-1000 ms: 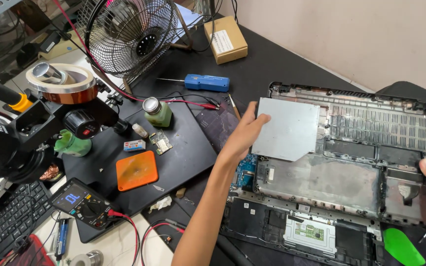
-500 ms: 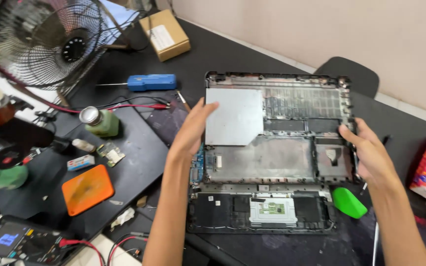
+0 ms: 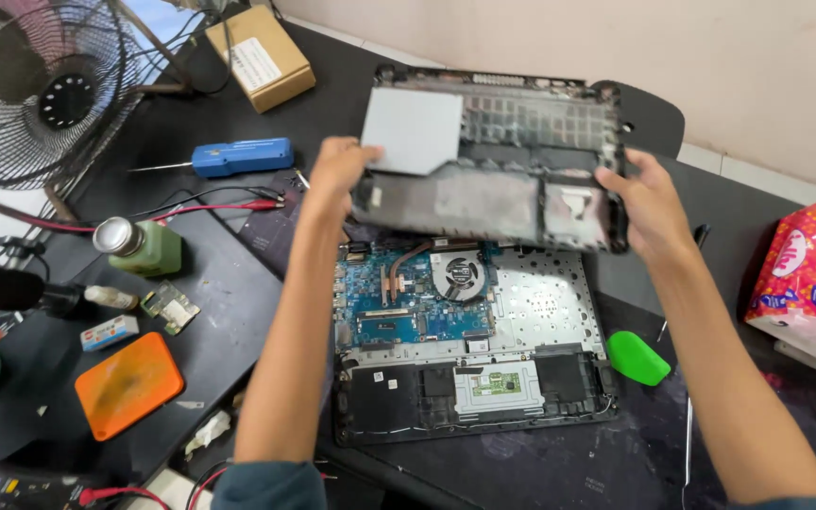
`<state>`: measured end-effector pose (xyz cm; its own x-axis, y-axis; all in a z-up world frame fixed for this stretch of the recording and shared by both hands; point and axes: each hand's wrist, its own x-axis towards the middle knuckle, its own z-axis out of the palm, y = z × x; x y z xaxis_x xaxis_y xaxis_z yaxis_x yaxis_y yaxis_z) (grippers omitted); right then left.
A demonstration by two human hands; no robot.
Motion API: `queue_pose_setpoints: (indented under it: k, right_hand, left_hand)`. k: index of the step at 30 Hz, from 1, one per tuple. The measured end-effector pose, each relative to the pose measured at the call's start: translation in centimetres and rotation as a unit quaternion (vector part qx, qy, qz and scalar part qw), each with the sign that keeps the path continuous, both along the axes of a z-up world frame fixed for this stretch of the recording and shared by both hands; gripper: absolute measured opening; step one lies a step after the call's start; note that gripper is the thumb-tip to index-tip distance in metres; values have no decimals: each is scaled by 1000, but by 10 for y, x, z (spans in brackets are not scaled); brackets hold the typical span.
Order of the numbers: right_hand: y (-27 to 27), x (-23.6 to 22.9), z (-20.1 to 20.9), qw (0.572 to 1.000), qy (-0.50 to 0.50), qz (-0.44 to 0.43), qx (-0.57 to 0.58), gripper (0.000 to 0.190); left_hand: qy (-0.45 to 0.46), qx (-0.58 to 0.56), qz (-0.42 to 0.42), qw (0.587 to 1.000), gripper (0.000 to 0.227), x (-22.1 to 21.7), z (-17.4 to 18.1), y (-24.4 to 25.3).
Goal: The person uses a green plastic pry tool to open the back cover of a laptop. They then use a screwdriver to remove screws from the internal chassis and disconnect cables from the motherboard.
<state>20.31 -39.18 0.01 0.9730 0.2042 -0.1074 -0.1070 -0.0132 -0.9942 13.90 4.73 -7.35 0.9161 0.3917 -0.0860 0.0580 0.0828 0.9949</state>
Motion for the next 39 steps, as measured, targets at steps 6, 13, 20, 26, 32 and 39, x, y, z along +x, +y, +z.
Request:
queue_pose_setpoints:
  k: [6,13,20,26,32,39]
  right_hand:
    - [35,52,-30,990,-96,63,-84,38]
    - [65,78,-56,986,-91,77,-113,39]
    - [76,52,-45,939,-198,17,-280,40]
    - [28,39,-27,940,-207,116,-243,39]
    - [-63,-35,35,949,-170,136,-228,33]
    - [-131,-79,17,931,-106,-52,-344,28]
  left_hand:
    - [25,141,32,989,32,50,3,45]
    - [79,351,132,923,57,46,-12,50]
    - [-7,467,117,876,63,23,-15,48]
    - [-42,448,81,889,66,-30,15,0]
    - [-121,541,13,832,51,-107,65,-67]
    - [-73,460,-130,875,33,-139,76,-131]
